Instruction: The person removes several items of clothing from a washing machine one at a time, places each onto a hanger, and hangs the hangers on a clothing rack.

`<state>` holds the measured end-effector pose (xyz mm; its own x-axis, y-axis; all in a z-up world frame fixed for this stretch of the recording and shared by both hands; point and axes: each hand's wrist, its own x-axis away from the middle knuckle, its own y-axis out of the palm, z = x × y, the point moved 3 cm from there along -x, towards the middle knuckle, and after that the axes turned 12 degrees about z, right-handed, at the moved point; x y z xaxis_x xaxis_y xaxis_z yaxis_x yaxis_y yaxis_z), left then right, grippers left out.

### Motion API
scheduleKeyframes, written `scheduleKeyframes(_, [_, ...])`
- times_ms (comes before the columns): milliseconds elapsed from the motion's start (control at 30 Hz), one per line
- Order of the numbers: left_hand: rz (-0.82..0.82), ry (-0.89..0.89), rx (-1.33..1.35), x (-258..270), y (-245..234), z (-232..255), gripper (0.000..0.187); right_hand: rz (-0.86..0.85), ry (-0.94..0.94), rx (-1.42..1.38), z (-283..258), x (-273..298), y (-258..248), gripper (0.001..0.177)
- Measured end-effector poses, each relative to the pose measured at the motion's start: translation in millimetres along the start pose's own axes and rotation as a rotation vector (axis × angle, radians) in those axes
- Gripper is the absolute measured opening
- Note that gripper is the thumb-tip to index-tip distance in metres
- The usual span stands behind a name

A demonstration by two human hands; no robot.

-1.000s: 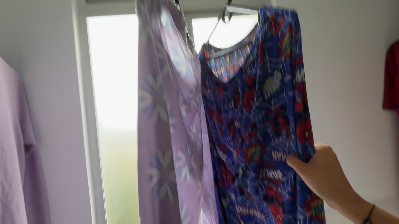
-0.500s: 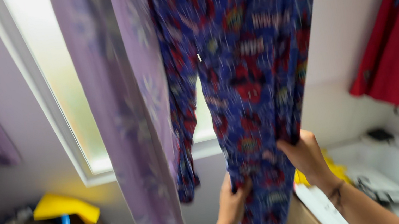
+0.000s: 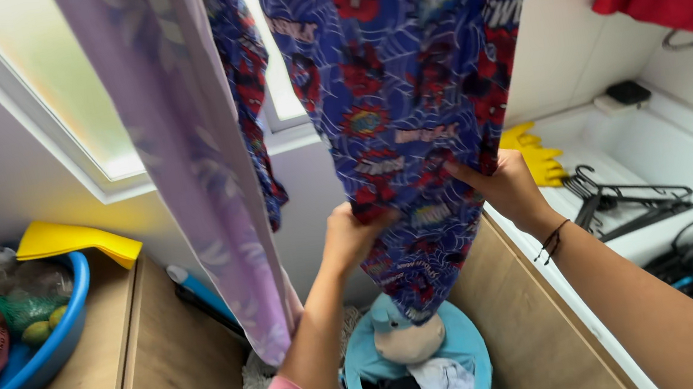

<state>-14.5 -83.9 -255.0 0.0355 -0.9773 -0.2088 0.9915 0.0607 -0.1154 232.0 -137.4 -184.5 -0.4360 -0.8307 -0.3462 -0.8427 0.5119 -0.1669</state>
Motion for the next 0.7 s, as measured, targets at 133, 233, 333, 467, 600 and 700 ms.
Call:
scheduleKeyframes(133, [0.155, -0.053, -0.129, -14.5, -19.6, -30.7, 0.034, -0.045, 0.048, 0.068, 12.5, 12.1, -13.3, 0.031])
scheduleKeyframes(233, [0.164, -0.092, -0.088, 2.5, -24.4, -5.1, 0.040, -0.056, 0.068, 0.057, 10.9, 28.3, -17.7, 0.025])
scheduleKeyframes(333, [0.088, -0.094, 0.002, 14.4, -15.1, -2.8, 0.041, -0.046, 0.078, 0.033, 57.6, 21.5, -23.6, 0.016])
scheduleKeyframes(467, [-0.175, -0.135, -0.240, 17.1, 3.3, -75.1, 0.042, -0.053, 0.096, 0.042, 75.1, 31.5, -30.1, 0.014])
scheduleKeyframes(600, [-0.051, -0.228, -0.320, 15.2, -7.2, -104.5, 0.024, -0.080, 0.145, 0.076, 89.7, 49.1, -29.8, 0.017])
scheduleKeyframes(700, [0.054, -0.196, -0.246, 30.4, -11.2, -98.5, 0.042, -0.098, 0.130, 0.162, 103.4, 57.0, -26.6, 0.022])
